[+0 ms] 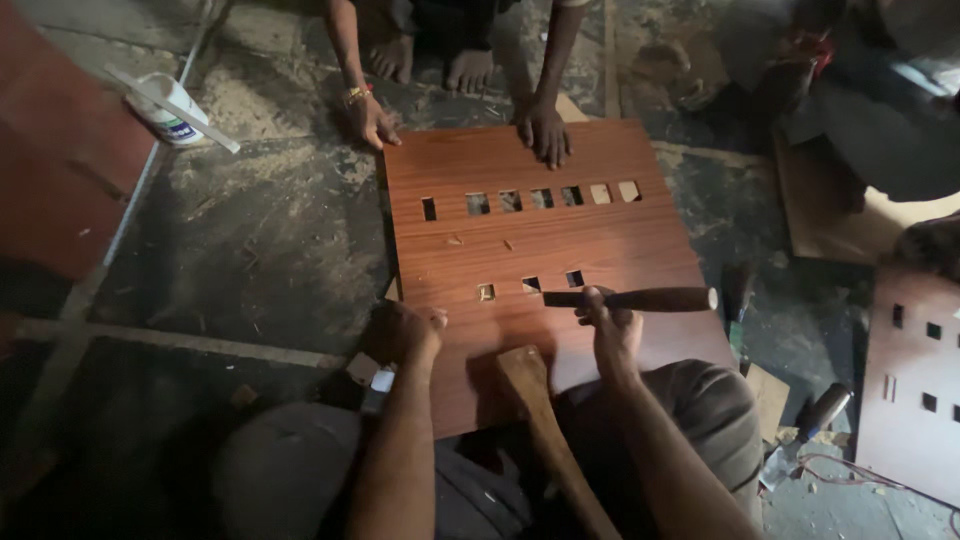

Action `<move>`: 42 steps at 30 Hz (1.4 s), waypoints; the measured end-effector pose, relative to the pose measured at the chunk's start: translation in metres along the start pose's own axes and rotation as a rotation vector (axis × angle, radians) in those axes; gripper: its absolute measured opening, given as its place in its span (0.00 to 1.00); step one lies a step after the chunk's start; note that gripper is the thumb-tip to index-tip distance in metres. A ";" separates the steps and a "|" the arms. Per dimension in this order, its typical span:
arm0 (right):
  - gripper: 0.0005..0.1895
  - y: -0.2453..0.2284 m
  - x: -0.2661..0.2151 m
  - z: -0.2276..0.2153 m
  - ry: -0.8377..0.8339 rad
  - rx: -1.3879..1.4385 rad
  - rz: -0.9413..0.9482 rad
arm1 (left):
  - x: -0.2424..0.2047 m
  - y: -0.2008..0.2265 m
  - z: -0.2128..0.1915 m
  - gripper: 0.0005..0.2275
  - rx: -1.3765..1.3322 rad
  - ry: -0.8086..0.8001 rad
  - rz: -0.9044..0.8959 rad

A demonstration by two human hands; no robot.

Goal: The person uses a chisel and a wooden mallet to clear out rectangular openings in a wood panel. They strike the chisel with the mallet to remove waste wood while another person stabilizes the panel on the floor.

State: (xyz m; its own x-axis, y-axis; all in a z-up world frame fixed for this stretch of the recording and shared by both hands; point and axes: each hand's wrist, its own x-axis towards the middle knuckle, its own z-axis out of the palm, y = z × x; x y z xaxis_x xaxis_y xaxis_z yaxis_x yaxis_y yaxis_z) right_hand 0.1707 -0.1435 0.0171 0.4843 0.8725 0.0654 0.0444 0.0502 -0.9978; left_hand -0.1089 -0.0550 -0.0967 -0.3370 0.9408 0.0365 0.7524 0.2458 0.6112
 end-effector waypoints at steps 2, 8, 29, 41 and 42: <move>0.15 0.000 -0.003 -0.003 0.014 -0.032 0.026 | -0.002 0.011 -0.025 0.33 0.142 -0.027 -0.053; 0.14 0.016 -0.001 -0.013 -0.009 0.107 0.085 | -0.007 0.034 -0.069 0.23 0.127 -0.223 -0.154; 0.16 0.023 0.021 0.070 -0.264 0.017 0.124 | 0.015 0.001 -0.025 0.28 -0.208 -0.022 -0.304; 0.09 -0.011 0.050 0.104 -0.534 -0.587 -0.256 | 0.031 -0.022 0.026 0.28 -0.175 -0.066 -0.364; 0.09 -0.008 0.051 0.106 -0.534 -0.670 -0.231 | 0.031 -0.020 0.022 0.28 -0.168 -0.070 -0.377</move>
State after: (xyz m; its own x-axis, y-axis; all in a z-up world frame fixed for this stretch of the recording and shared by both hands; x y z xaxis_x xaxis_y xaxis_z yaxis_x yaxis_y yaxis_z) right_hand 0.1023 -0.0481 0.0272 -0.0647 0.9945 0.0822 0.6736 0.1043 -0.7317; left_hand -0.1217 -0.0259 -0.1252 -0.5277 0.8070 -0.2651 0.4790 0.5405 0.6917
